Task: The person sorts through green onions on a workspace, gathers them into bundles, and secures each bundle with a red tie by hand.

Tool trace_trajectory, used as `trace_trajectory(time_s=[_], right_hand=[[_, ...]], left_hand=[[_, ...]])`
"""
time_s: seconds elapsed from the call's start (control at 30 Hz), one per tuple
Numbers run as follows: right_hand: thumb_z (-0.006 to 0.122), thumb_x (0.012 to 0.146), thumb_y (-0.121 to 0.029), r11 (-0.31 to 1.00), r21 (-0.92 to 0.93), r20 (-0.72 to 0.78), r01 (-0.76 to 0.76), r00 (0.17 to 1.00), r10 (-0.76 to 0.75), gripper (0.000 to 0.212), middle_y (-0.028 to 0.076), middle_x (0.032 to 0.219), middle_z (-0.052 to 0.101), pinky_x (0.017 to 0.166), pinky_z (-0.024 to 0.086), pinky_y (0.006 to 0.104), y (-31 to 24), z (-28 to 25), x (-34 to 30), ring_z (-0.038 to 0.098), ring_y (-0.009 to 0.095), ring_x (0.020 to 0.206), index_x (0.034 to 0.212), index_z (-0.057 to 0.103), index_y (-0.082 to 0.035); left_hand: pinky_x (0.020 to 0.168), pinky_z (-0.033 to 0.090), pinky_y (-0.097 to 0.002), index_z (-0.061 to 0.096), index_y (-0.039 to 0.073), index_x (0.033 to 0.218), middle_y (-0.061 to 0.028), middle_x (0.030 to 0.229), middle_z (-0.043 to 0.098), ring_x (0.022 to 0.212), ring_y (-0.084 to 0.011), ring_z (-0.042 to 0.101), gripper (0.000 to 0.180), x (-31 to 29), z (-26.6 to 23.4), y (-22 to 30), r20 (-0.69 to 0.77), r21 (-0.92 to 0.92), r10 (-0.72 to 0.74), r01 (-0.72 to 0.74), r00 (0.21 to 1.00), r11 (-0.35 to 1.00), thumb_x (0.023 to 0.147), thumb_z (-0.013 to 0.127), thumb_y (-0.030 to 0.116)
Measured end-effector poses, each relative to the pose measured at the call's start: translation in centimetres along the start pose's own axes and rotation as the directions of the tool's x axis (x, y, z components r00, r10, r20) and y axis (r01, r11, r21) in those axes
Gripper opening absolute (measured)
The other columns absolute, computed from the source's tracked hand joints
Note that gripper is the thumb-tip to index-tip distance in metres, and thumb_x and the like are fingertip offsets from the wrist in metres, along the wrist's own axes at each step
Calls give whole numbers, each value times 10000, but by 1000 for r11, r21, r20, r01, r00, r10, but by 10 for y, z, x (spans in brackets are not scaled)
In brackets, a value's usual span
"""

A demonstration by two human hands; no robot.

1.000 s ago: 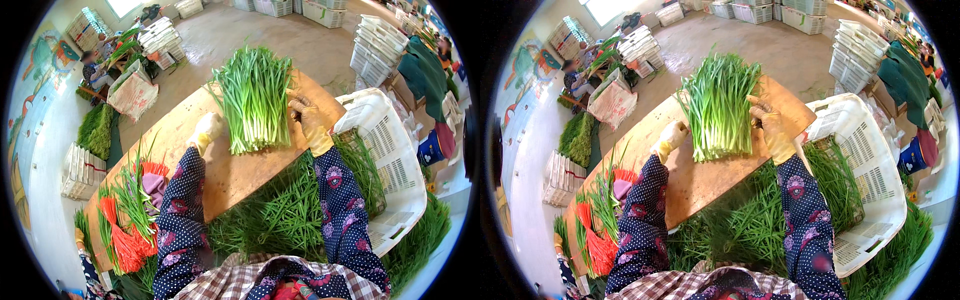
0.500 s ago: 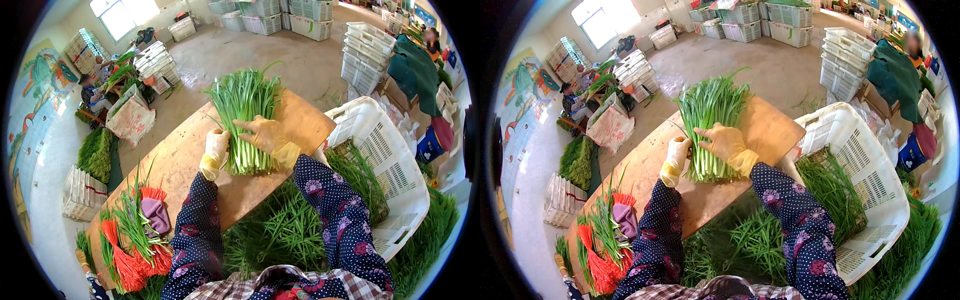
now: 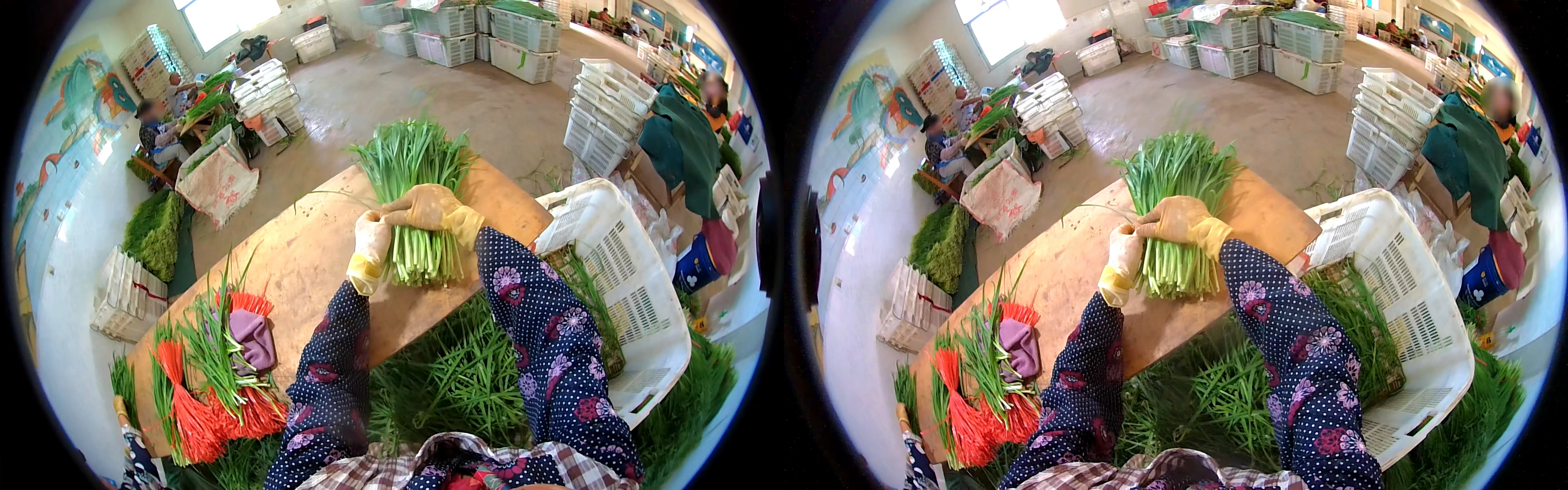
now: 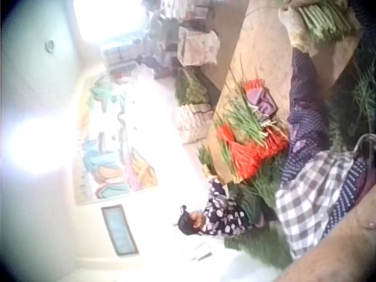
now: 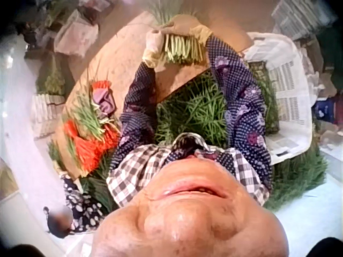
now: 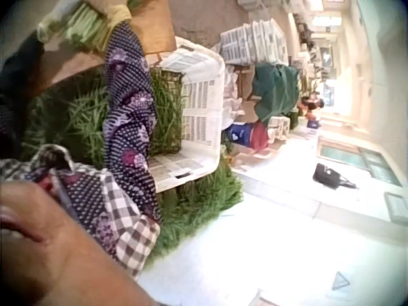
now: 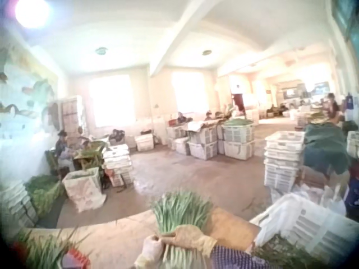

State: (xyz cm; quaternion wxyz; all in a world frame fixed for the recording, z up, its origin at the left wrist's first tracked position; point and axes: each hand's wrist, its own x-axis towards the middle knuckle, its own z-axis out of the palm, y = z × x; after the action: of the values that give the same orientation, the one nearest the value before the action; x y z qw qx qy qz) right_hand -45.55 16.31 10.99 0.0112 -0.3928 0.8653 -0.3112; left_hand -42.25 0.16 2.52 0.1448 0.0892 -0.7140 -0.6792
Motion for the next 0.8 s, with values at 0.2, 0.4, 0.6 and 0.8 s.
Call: trace_trajectory(time_s=[0.2, 0.4, 0.6, 0.8], right_hand=[[560, 786, -436, 948, -298, 54, 107, 994, -95, 320, 80, 836, 652, 674, 473, 379, -8, 2, -8, 620, 250, 777, 1053, 649, -284], [585, 764, -402, 994, -98, -55, 49, 997, -54, 291, 86, 855, 653, 689, 478, 361, 10, 9, -13, 618, 258, 783, 996, 677, -252], [630, 742, -337, 992, 123, -114, -29, 993, 44, 255, 84, 866, 660, 708, 485, 319, 22, 12, -19, 626, 241, 762, 963, 691, -225], [690, 740, -285, 986, 163, -43, -41, 998, 48, 275, 90, 780, 673, 645, 464, 244, 14, 12, -14, 613, 138, 662, 948, 692, -105]], left_hand=[[470, 365, -207, 569, 30, 794, 15, 619, 492, 504, -78, 428, 106, -19, -8, 20, 167, -165, -71, 99, 983, 981, 847, 526, 111], [478, 348, -194, 528, 28, 754, 19, 619, 469, 519, -65, 409, 146, -35, -3, 38, 189, -117, -10, 32, 982, 993, 855, 534, 132], [468, 309, -180, 524, 40, 805, 34, 631, 452, 518, -46, 372, 116, -31, 7, 37, 301, -227, -11, 83, 954, 970, 868, 526, 137], [447, 316, -185, 538, 63, 817, 20, 639, 484, 497, -63, 384, 141, -16, 0, -4, 353, -493, -69, 249, 933, 833, 892, 514, 180]])
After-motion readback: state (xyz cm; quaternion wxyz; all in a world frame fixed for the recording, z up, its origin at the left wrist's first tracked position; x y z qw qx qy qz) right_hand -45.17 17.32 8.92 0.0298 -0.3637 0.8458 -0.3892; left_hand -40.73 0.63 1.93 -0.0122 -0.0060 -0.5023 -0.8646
